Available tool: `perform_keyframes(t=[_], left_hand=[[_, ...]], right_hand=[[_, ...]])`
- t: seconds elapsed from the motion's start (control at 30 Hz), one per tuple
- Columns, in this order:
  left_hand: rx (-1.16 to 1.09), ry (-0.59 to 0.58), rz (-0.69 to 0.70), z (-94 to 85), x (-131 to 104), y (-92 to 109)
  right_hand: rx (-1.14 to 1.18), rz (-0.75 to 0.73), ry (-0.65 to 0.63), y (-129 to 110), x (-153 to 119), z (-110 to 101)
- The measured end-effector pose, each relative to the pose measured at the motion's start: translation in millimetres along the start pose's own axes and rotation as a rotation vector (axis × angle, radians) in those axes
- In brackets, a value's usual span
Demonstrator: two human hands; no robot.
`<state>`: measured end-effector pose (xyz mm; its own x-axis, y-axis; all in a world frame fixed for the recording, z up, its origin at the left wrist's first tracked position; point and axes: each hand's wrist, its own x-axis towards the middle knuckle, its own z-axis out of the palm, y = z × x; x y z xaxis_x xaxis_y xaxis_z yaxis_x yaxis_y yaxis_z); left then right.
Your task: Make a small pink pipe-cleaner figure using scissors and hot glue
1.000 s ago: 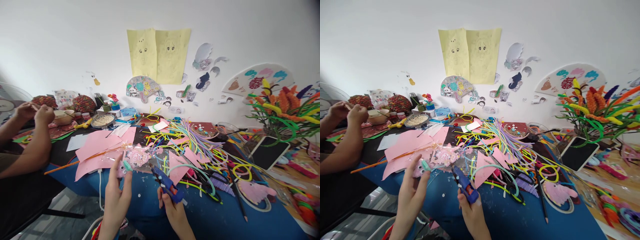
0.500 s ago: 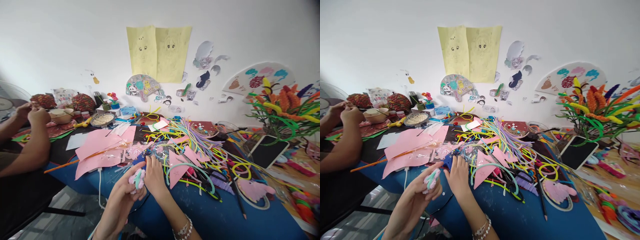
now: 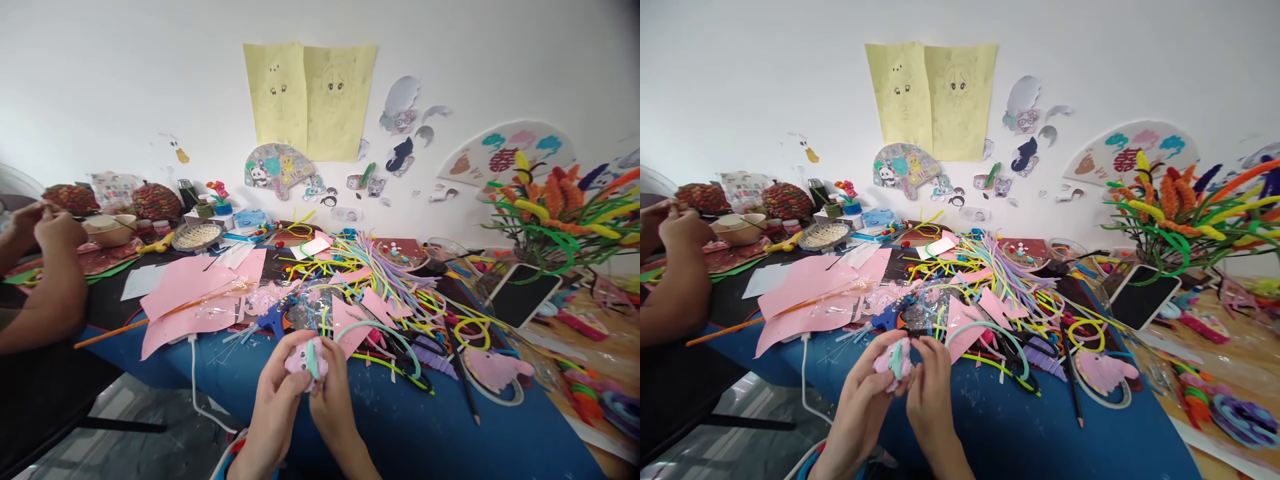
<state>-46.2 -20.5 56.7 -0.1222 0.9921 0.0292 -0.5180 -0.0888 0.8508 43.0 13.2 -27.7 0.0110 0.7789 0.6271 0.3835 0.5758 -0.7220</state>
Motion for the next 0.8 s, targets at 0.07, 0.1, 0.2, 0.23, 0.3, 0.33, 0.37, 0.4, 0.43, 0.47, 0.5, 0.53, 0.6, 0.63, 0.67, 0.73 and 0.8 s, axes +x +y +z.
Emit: perform_keyframes(t=[0.07,0.1,0.2,0.23,0.3,0.33,0.37,0.4,0.43,0.47,0.5,0.53,0.6,0.63,0.67,0.73,0.8], left_hand=[[0.133,0.057,0.138,-1.2,-2.6,-8.5],[0.189,0.06,0.199,-1.7,-4.0,-12.7],[0.258,-0.022,0.362,-0.6,-6.8,-22.9],[0.248,-0.07,0.419,1.1,-6.9,-25.1],[0.21,-0.18,0.541,5.6,-5.9,-28.2],[0.191,-0.225,0.602,8.0,-5.2,-29.6],[0.173,-0.259,0.653,10.2,-4.6,-31.2],[0.155,-0.279,0.688,11.8,-4.4,-33.0],[0.139,-0.288,0.706,12.8,-4.5,-35.1],[0.124,-0.29,0.71,13.1,-5.1,-37.3],[0.111,-0.292,0.699,12.9,-6.2,-39.4],[0.1,-0.3,0.681,12.3,-7.6,-41.0],[0.08,-0.33,0.632,11.2,-11.5,-42.0],[0.06,-0.337,0.588,11.1,-13.7,-41.2],[0.03,-0.338,0.534,11.6,-15.8,-39.5],[-0.043,-0.327,0.417,14.1,-19.7,-34.8],[-0.092,-0.322,0.348,17.6,-22.2,-30.6]], right_hand=[[0.173,0.101,0.039,-10.7,-3.1,-21.0],[0.254,0.123,0.04,-16.8,-3.9,-30.1],[0.39,0.093,0.048,-35.1,-2.9,-48.8],[0.395,0.072,0.059,-40.4,-1.5,-52.3],[0.375,0.021,0.101,-48.9,1.7,-56.8],[0.363,-0.013,0.121,-52.2,3.3,-58.2],[0.353,-0.056,0.144,-54.9,4.5,-59.5],[0.346,-0.102,0.167,-56.9,5.5,-60.6],[0.34,-0.141,0.186,-58.6,6.2,-61.8],[0.333,-0.168,0.2,-59.7,6.7,-62.9],[0.327,-0.182,0.209,-60.5,7.1,-64.1],[0.324,-0.187,0.211,-60.8,7.4,-65.2],[0.326,-0.174,0.198,-60.7,7.8,-67.4],[0.329,-0.168,0.195,-60.3,7.9,-68.4],[0.332,-0.161,0.193,-59.7,7.8,-69.2],[0.334,-0.154,0.194,-58.6,7.1,-70.6],[0.337,-0.149,0.19,-57.5,5.9,-71.7]])
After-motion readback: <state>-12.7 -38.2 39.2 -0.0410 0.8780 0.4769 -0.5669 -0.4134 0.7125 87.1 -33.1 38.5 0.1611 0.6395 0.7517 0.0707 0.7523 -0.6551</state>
